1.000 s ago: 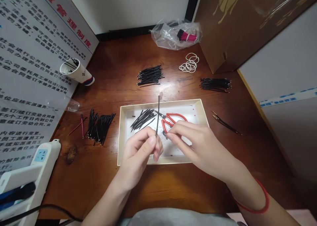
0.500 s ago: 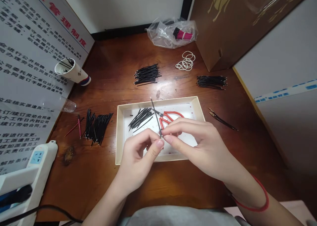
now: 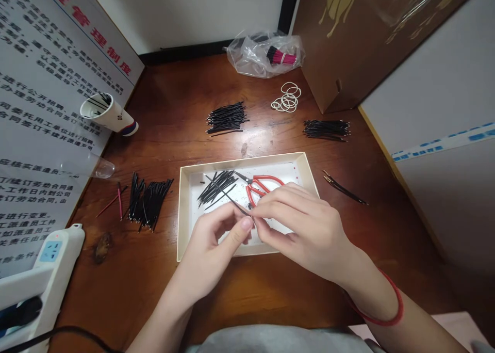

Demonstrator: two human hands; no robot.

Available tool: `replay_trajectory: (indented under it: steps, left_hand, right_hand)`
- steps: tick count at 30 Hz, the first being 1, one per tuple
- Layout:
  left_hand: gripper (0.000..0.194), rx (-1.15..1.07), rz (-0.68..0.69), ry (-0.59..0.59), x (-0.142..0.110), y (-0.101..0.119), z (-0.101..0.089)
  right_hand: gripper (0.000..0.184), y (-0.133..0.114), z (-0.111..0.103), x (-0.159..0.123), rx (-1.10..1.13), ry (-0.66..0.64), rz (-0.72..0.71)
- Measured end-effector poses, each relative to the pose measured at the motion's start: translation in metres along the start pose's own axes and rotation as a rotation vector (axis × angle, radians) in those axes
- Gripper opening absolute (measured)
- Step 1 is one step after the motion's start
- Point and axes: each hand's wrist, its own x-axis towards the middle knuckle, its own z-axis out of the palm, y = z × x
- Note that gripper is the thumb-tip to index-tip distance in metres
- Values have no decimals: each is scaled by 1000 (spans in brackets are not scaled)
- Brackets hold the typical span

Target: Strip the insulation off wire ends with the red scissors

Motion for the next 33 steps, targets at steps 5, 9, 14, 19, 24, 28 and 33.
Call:
replay_trajectory:
  steps: [5,9,14,19,24,28,33]
  left_hand:
    - [19,-88,-36,107,6,-7,-3]
    - [21,85,-74,136,8,-6,-8]
    - [22,359,-71,259,3,-3,-17]
    - [15,363,-65,365,2,-4,-21]
    - [8,235,39,528,3,-4,-21]
    - [9,-9,262,785,1,1,-23]
    - [16,-244,488,939,-2,13,-29]
  right_hand:
    - [17,2,-1,0,-41,-61,1]
    - [16,13,-2,3,-208,-325,360]
    - [6,27,11,11,-430,-587,656]
    - [5,23,8,16,-457,-625,687]
    - [10,15,-12,22,-324,-576,664]
    - [20,18,-2,38,-262,-553,555]
    - [21,19,24,57,-306,-624,503]
